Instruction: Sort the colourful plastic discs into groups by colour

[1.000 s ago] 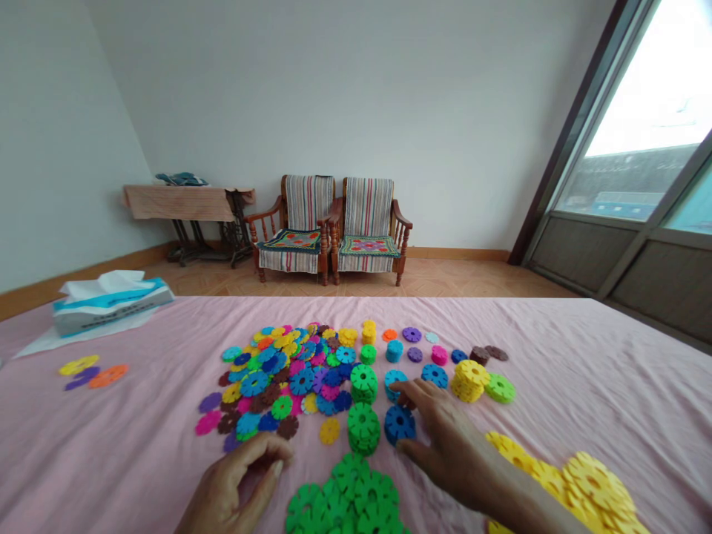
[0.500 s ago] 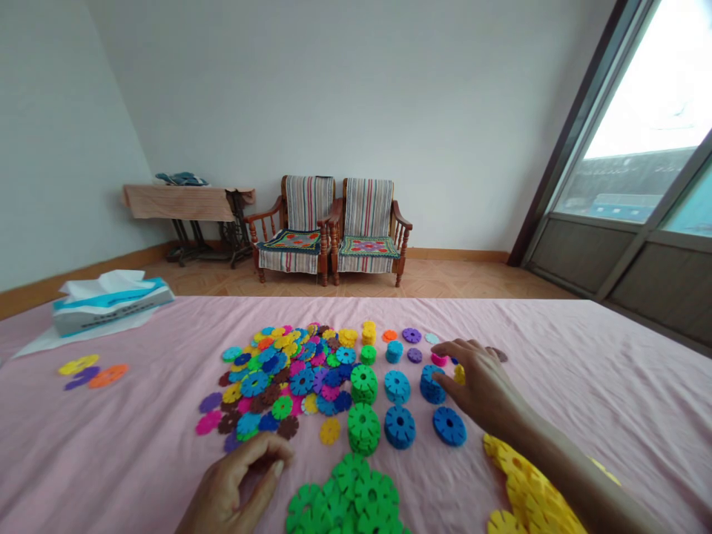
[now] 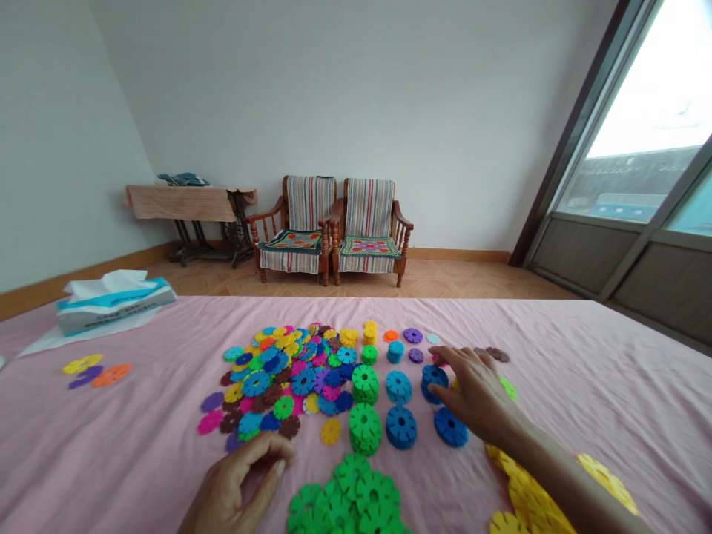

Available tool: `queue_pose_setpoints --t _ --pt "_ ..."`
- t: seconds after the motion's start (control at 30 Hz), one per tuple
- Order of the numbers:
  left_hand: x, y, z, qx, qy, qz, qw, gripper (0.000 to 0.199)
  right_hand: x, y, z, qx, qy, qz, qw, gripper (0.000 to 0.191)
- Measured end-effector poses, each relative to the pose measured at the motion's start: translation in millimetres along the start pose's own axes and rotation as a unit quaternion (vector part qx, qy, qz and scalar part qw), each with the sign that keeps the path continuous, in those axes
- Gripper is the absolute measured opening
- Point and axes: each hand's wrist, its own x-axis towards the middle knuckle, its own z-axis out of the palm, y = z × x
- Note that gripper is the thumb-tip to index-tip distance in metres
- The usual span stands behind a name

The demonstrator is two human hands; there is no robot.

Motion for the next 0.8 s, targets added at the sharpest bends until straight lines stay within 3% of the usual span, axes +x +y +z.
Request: queue_pose_setpoints --t 0.37,0.67,0.8 --pt "1.5 7.1 -1.0 -0.014 0.004 0.002 1.000 0.014 -2.8 0.8 2.5 0.018 0.002 0.007 1.000 0.057" --pt "1.6 4.8 -0.4 -0.030 0.010 -0.002 1.000 0.011 -10.2 -4.4 -3.8 0.003 -0.001 -0.038 0.999 0.017" --pt "0.9 5.9 -0.5 -0.022 0.008 -0.004 1.000 0.012 -14.1 -9.0 -5.2 -0.003 0.016 -0.067 0.998 0.010"
